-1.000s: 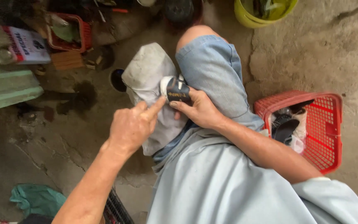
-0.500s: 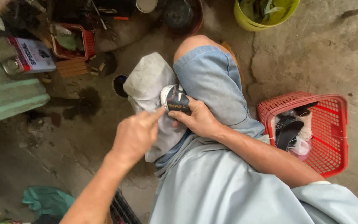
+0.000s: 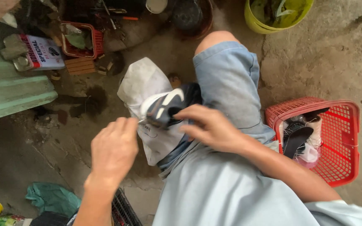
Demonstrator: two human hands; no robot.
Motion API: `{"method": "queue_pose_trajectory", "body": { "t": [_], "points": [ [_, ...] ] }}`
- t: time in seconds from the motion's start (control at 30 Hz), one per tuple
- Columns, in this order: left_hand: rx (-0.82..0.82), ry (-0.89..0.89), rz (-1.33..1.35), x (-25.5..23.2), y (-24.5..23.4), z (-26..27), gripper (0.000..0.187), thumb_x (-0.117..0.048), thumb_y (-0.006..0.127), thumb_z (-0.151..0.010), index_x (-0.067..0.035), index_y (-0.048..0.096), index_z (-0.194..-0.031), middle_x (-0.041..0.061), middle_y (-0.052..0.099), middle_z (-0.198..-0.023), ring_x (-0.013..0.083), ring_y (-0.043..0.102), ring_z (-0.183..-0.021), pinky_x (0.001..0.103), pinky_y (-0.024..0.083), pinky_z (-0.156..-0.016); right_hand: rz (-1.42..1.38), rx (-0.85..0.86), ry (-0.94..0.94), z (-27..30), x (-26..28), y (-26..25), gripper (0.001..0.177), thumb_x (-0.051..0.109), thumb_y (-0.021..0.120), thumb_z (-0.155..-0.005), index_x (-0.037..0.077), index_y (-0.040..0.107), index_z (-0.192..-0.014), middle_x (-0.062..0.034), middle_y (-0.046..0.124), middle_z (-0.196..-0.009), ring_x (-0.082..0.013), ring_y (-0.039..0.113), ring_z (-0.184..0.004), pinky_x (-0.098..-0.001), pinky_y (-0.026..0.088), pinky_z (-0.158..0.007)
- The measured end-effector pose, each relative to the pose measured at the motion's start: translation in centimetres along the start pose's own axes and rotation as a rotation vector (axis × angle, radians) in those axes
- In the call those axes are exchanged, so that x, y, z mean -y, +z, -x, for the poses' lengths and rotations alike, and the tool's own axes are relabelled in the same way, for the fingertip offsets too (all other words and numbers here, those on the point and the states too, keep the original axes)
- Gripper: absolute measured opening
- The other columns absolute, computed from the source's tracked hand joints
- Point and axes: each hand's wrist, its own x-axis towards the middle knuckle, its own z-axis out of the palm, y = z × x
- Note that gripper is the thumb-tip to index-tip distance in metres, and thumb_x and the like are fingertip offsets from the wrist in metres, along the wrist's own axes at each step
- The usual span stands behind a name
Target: The person sits on the floor and sews a black and white sneaker using a needle and thread. They repeatedly push the needle through the shoe's sole and pull the thread to stitch the parts together. The person briefly pauses to check a smartphone on a nearby table before resuming the sewing.
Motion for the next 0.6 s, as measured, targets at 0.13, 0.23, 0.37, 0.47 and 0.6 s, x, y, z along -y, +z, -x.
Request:
{"method": "queue_pose_trajectory", "body": {
  "t": [0.13, 0.23, 0.37, 0.47, 0.6],
  "points": [
    [0.062, -0.109, 0.203, 1.6, -1.0, 1.6, 0.019, -0.013, 0.051, -0.104, -0.018, 0.067, -0.112, 0.0, 0.066, -0.089, 0.0242, 0.072, -0.084, 0.035, 0.057, -0.072, 0.062, -0.369, 0.128, 2.7, 2.4, -5.0, 0.016, 0.013, 0.066, -0.1, 0.002, 0.077, -0.097, -0.0147, 0.076, -0.093, -0.0222, 0.075, -0.079, -0.036, 0.063, -0.079],
    [0.037, -0.165, 0.241, 1.1, -1.4, 1.9, 0.022, -0.006, 0.061, -0.099, -0.011, 0.069, -0.119, 0.003, 0.069, -0.095, 0.0277, 0.064, -0.082, 0.044, 0.052, -0.063, 0.542, -0.492, 0.177, 5.6, -1.0, -10.9, 0.008, 0.011, 0.069, -0.103, 0.007, 0.075, -0.106, -0.0053, 0.073, -0.105, -0.0133, 0.064, -0.098, -0.0263, 0.049, -0.088],
    [0.095, -0.197, 0.276, 1.5, -1.7, 1.7, 0.016, -0.017, 0.062, -0.101, -0.013, 0.069, -0.116, 0.002, 0.071, -0.096, 0.0273, 0.067, -0.083, 0.048, 0.055, -0.06, 1.25, -0.575, -0.17, 6.4, -3.4, -10.7, 0.031, 0.009, 0.08, -0.101, -0.004, 0.071, -0.128, -0.0209, 0.066, -0.133, -0.0385, 0.057, -0.12, -0.0457, 0.047, -0.105],
    [0.012, -0.123, 0.227, 1.9, -1.3, 1.7, 0.013, -0.029, 0.057, -0.106, -0.025, 0.068, -0.104, -0.003, 0.058, -0.075, 0.0208, 0.069, -0.074, 0.035, 0.056, -0.061, 1.074, -0.528, -0.482, 3.2, -1.8, -5.0, 0.02, -0.001, 0.079, -0.092, 0.008, 0.078, -0.11, -0.0076, 0.073, -0.116, -0.0299, 0.067, -0.11, -0.0377, 0.052, -0.096],
    [-0.011, -0.136, 0.271, 2.0, -1.1, 1.5, 0.014, -0.026, 0.059, -0.105, -0.022, 0.072, -0.103, 0.0, 0.06, -0.075, 0.0231, 0.069, -0.073, 0.037, 0.057, -0.06, 0.914, -0.299, -0.731, -1.1, -4.4, -0.3, 0.023, 0.003, 0.076, -0.091, 0.005, 0.075, -0.114, -0.0131, 0.075, -0.106, -0.0337, 0.071, -0.101, -0.042, 0.055, -0.089]
  ]
}}
